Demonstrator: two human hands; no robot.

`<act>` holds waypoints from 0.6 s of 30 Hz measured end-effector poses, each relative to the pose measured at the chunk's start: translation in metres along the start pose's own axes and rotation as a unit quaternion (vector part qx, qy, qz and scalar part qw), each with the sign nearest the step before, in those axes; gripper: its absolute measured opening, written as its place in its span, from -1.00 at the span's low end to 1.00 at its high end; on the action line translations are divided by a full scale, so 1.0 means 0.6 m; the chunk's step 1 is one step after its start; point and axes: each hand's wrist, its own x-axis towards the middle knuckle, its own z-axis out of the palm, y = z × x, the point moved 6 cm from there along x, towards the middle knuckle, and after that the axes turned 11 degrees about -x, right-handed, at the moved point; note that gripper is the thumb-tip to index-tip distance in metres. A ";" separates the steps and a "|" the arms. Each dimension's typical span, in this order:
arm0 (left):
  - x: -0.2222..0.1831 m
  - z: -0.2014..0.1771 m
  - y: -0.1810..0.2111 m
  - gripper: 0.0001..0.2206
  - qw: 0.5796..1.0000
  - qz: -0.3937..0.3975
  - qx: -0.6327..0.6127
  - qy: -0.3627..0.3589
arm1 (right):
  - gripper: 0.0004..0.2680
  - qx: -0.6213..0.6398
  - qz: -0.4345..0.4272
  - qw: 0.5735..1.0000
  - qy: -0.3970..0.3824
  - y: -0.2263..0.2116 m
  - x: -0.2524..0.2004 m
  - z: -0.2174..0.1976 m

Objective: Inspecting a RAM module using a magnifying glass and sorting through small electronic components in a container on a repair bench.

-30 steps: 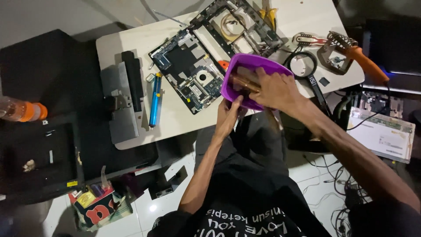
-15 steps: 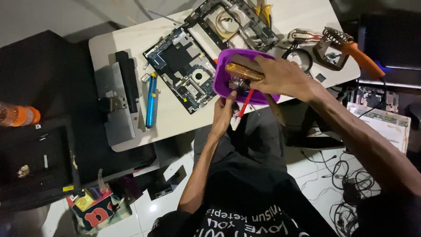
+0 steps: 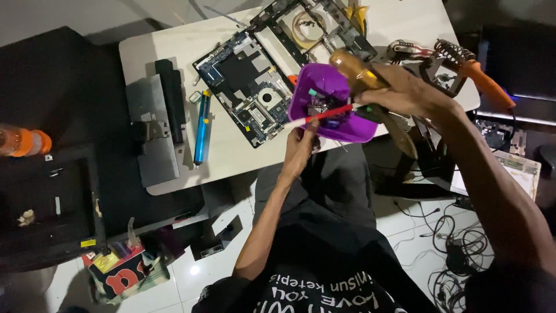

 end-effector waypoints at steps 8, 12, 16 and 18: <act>0.003 0.001 0.003 -0.57 0.994 0.032 -0.096 -0.041 | -0.77 0.199 -0.193 0.957 0.088 0.031 -0.039 -0.040; -0.003 0.004 0.014 -0.68 0.990 0.047 -0.110 -0.079 | -0.63 0.195 -0.034 0.972 0.127 0.048 -0.062 -0.039; 0.012 -0.005 -0.019 -0.73 0.983 0.043 -0.151 -0.101 | -0.47 0.259 0.067 0.955 0.129 0.030 -0.104 -0.042; 0.016 -0.005 -0.027 -0.78 0.973 0.049 -0.186 -0.127 | -0.47 0.266 0.085 0.952 0.123 0.031 -0.111 -0.037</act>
